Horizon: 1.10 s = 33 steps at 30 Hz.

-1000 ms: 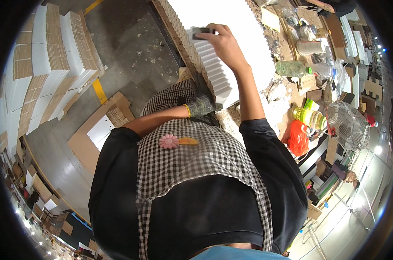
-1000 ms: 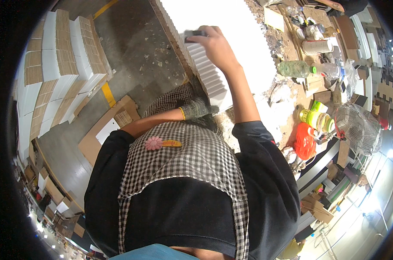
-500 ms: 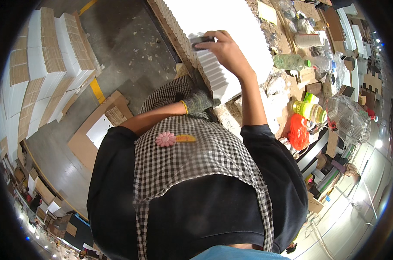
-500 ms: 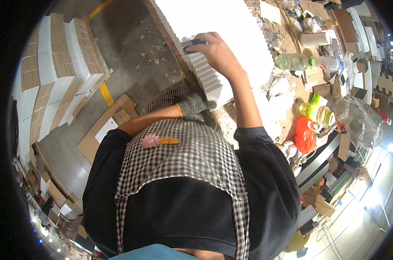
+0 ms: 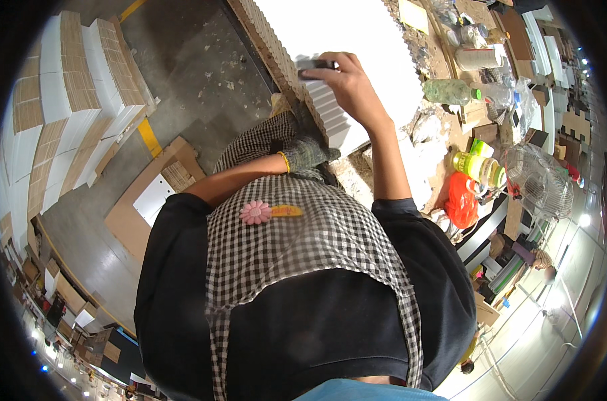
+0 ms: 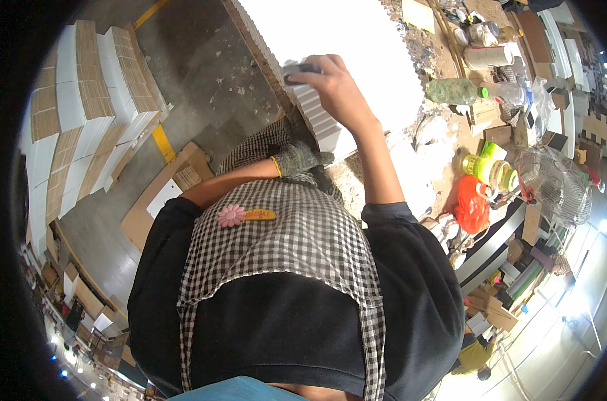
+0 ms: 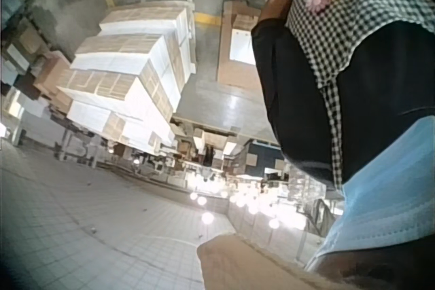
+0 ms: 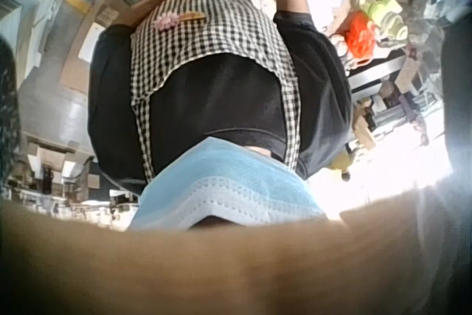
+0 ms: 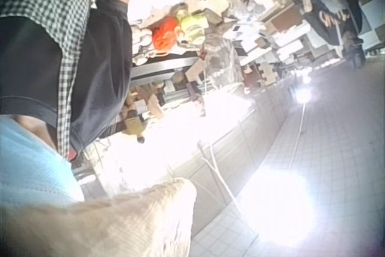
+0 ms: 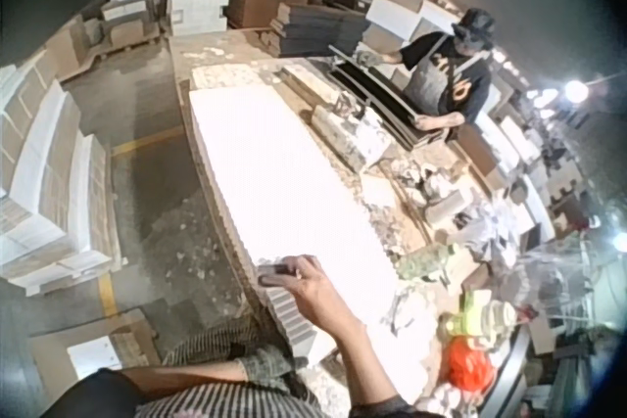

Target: The person smooths a large white foam sheet on a workbench using a small black tool and a white cloth. They repeatedly rub the surface and edges, then flip the sheet to treat the other side.

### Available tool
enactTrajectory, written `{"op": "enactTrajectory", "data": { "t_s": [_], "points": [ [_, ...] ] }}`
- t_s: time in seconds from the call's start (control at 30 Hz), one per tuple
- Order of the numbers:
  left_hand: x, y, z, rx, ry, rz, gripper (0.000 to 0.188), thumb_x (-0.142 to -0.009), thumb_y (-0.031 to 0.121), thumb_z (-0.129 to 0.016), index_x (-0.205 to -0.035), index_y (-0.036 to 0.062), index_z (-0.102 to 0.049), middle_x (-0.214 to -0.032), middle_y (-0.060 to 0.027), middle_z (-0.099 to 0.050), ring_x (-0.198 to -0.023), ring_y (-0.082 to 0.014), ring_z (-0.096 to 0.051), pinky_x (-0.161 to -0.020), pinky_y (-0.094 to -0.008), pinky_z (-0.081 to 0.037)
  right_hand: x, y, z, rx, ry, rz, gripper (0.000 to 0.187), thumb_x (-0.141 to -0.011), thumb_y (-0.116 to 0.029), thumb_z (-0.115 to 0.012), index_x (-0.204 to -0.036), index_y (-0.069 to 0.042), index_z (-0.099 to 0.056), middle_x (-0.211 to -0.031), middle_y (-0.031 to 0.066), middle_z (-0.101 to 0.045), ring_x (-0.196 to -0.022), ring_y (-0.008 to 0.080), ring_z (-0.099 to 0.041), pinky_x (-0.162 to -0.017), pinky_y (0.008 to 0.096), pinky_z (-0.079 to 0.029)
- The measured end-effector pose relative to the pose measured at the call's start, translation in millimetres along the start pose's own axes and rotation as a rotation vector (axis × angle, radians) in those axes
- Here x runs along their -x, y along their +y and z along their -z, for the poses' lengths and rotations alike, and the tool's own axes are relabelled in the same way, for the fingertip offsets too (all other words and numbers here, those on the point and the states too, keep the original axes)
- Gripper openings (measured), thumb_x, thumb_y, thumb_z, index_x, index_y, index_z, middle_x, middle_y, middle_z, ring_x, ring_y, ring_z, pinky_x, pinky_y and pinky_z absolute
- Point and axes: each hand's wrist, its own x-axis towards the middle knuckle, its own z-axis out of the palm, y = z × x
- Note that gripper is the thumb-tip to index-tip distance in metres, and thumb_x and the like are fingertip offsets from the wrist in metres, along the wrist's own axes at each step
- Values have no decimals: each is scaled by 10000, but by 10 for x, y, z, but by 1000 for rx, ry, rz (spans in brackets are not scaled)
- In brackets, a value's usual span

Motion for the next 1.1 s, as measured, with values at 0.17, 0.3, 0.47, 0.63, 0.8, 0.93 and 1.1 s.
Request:
{"op": "enactTrajectory", "data": {
  "t_s": [0.17, 0.3, 0.47, 0.63, 0.8, 0.93, 1.1],
  "points": [
    [26, 34, 43, 10, -5, 8, 737, -930, 673, -565, -1001, -41, -729, -907, -276, -714, -875, -410, -678, -843, -500, -505, 85, 15, 50, -7, 15, -117, 452, -831, 80, -705, -1166, -214, -781, -1256, 73, -645, -1186, 301, -578, -940, 422, -578],
    [33, 49, 62, 14, 1, 13, 728, -928, 666, -572, -998, -42, -727, -908, -274, -713, -877, -413, -675, -843, -496, -506, 146, -19, 68, 33, -1, -99, 443, -821, 62, -733, -1154, -225, -785, -1261, 59, -644, -1186, 288, -579, -951, 409, -583],
    [34, 50, 54, -16, 41, 4, 723, -932, 659, -571, -1000, -44, -725, -914, -271, -713, -882, -411, -675, -842, -493, -507, 248, -122, 119, -72, -58, -148, 427, -813, 69, -730, -1135, -205, -789, -1252, 50, -639, -1177, 275, -582, -962, 382, -590],
    [37, 3, -3, -110, 144, -42, 723, -939, 654, -563, -1005, -47, -723, -922, -266, -714, -888, -406, -676, -841, -492, -508, 322, -190, 180, 0, 23, -269, 412, -805, 65, -726, -1110, -202, -800, -1241, 41, -648, -1133, 275, -599, -954, 395, -595],
    [12, -44, -100, -278, 326, -139, 723, -945, 649, -554, -1009, -51, -721, -931, -261, -715, -895, -401, -677, -840, -490, -509, 389, -239, 204, -73, -96, -222, 440, -807, 50, -743, -1151, -221, -787, -1254, 32, -647, -1147, 266, -594, -926, 383, -593],
    [26, 24, -66, -410, 492, -186, 723, -951, 645, -548, -1013, -54, -720, -938, -257, -716, -900, -397, -679, -839, -489, -509, 449, -279, 204, -1, -22, -291, 404, -816, 26, -745, -1137, -215, -790, -1257, 25, -647, -1167, 266, -587, -916, 388, -595],
    [94, 132, 159, -21, -33, -13, 749, -960, 645, -531, -1117, -71, -683, -1019, -265, -709, -974, -392, -670, -889, -474, -502, 487, -290, 234, 30, -7, -300, 367, -821, 28, -717, -1101, -193, -801, -1212, 55, -659, -1133, 279, -599, -909, 393, -599]
  ]
}}
